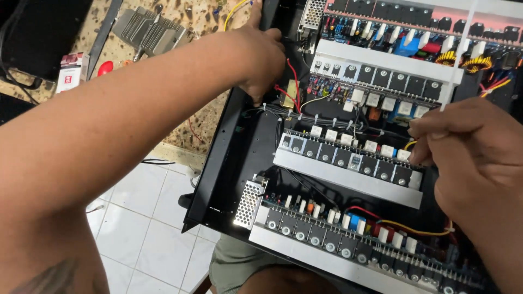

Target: The person works inside an open electronics chassis, using a soldering iron to heat and reseat wire connections on circuit boards. They also use pliers to adjust wires and components while organizing the internal wiring.

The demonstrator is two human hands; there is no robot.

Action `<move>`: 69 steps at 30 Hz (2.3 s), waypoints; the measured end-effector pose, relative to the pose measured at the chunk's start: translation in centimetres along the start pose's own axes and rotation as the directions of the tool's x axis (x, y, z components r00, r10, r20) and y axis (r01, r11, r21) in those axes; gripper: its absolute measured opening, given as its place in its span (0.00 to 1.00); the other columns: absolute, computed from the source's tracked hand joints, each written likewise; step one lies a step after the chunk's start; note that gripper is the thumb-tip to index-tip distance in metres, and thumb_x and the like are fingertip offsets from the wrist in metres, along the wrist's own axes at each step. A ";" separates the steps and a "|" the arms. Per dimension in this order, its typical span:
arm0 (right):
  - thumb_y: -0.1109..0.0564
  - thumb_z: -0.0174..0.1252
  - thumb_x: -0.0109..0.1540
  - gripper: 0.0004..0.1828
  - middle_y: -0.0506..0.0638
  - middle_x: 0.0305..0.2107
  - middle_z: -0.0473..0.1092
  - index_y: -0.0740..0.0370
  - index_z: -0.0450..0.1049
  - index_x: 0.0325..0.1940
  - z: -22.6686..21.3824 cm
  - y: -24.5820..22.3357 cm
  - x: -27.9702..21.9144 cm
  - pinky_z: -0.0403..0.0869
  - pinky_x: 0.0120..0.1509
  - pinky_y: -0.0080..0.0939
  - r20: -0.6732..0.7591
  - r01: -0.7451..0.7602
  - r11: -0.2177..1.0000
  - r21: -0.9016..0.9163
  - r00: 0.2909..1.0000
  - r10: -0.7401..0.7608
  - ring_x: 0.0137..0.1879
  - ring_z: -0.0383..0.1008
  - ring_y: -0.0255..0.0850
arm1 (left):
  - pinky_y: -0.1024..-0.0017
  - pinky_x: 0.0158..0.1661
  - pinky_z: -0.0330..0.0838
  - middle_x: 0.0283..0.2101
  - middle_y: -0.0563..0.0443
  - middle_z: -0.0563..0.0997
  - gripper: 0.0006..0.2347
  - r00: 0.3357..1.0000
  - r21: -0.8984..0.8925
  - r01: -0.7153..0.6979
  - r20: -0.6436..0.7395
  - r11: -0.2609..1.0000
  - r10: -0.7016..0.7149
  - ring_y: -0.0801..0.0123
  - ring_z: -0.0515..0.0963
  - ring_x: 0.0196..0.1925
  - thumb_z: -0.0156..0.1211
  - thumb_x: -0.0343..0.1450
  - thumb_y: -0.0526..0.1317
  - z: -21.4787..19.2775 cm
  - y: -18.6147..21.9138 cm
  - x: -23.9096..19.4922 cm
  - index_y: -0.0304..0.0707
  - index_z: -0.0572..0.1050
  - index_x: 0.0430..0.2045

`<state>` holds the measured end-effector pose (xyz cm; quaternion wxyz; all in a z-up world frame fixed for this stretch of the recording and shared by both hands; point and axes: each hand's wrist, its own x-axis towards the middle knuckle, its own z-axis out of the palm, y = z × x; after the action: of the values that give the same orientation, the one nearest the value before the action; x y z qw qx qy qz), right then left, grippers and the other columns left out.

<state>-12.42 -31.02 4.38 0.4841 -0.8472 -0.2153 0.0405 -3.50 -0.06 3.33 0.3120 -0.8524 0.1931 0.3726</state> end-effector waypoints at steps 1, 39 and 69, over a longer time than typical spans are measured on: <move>0.69 0.43 0.77 0.09 0.62 0.36 0.70 0.73 0.71 0.53 -0.1 0.3 0.0 0.74 0.45 0.45 0.007 0.003 1.000 0.004 1.000 -0.003 0.39 0.73 0.49 | 0.21 0.67 0.33 0.63 0.51 0.72 0.31 1.000 0.004 0.003 0.002 1.000 -0.003 0.58 0.57 0.74 0.68 0.64 0.65 -0.1 0.2 -0.1 0.49 0.78 0.58; 0.68 0.40 0.84 0.08 0.61 0.48 0.69 0.72 0.65 0.62 -5.2 5.7 2.1 0.69 0.47 0.39 -0.305 -0.062 0.998 -0.012 0.951 0.055 0.39 0.71 0.44 | 0.50 0.45 0.77 0.32 0.48 0.86 0.15 0.955 -0.645 -0.156 -0.291 0.748 -0.051 0.51 0.85 0.36 0.51 0.78 0.53 -5.3 6.6 -3.9 0.49 0.83 0.32; 0.58 0.52 0.65 0.16 0.46 0.36 0.79 0.51 0.80 0.52 -3.3 7.0 4.3 0.76 0.34 0.44 0.321 0.298 0.926 -0.234 0.922 -0.216 0.37 0.78 0.40 | 0.64 0.40 0.70 0.31 0.57 0.82 0.09 0.996 -0.847 0.011 0.058 0.532 0.072 0.62 0.80 0.39 0.57 0.74 0.50 -6.0 7.6 0.0 0.52 0.83 0.34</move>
<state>-5.34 -34.96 0.86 0.3246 -0.8555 -0.3976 0.0689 -4.69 -9.64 3.60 -0.1378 -0.8767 -0.0097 0.4608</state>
